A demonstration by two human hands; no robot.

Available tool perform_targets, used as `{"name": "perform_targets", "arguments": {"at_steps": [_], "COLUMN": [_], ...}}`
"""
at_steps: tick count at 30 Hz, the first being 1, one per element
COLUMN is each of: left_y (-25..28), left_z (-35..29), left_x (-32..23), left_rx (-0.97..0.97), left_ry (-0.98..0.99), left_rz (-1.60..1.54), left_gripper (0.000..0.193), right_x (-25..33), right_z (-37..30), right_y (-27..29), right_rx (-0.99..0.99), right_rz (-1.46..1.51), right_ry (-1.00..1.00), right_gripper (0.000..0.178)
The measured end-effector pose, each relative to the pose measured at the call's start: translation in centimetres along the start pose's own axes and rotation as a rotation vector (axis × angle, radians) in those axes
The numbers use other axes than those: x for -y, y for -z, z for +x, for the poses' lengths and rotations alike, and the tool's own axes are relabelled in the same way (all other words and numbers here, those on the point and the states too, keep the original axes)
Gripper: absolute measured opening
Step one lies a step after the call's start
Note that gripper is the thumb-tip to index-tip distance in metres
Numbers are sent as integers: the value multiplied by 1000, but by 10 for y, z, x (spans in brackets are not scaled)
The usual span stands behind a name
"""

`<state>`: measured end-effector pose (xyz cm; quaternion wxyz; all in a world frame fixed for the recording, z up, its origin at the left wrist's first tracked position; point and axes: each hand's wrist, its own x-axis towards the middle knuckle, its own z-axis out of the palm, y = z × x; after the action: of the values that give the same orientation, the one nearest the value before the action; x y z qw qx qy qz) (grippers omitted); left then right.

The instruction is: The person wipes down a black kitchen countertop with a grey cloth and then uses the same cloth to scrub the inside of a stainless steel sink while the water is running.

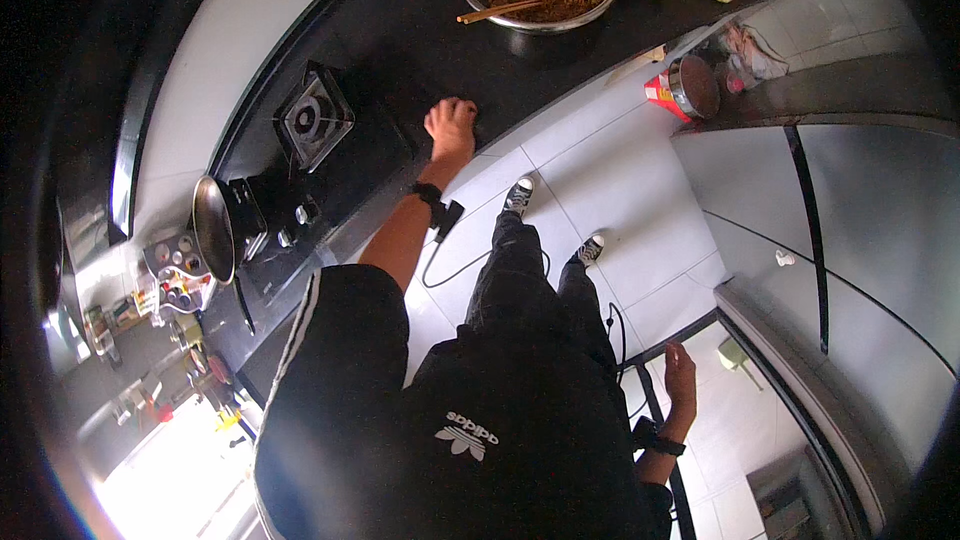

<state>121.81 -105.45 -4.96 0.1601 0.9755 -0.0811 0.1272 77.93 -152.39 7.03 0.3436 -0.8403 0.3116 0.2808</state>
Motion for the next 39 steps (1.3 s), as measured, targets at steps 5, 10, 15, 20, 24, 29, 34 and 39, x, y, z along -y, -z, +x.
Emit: {"name": "perform_targets", "arguments": {"at_steps": [5,10,15,20,24,29,34,39], "left_y": [2,16,86,136,120,106,71,36], "left_z": [-47,-74,-106,-183,-234,-215,-136,-77], "left_x": [-55,-54,19,116,137,113,55,-2], "left_rx": [76,-6,-229,-434,-263,-27,-21,-30], "left_ry": [-76,128,440,802,934,707,591,414], "left_rz": [-129,-210,0,82,111,191,153,86], "left_gripper": [18,17,16,23,37,31,26,24], "right_x": [-43,-53,-53,-25,-40,-43,-68,-84], "right_z": [10,15,40,41,40,37,23,-8], "right_y": [61,90,91,60,48,51,47,15], "right_rx": [-91,-47,-137,-84,-63,-69,-117,-110], "right_rz": [-6,-283,-176,-111,-125,-154,-103,-67], "right_ry": [16,59,157,233,171,91,-21,-50], "right_gripper": [42,40,36,33,39,41,40,37]}}
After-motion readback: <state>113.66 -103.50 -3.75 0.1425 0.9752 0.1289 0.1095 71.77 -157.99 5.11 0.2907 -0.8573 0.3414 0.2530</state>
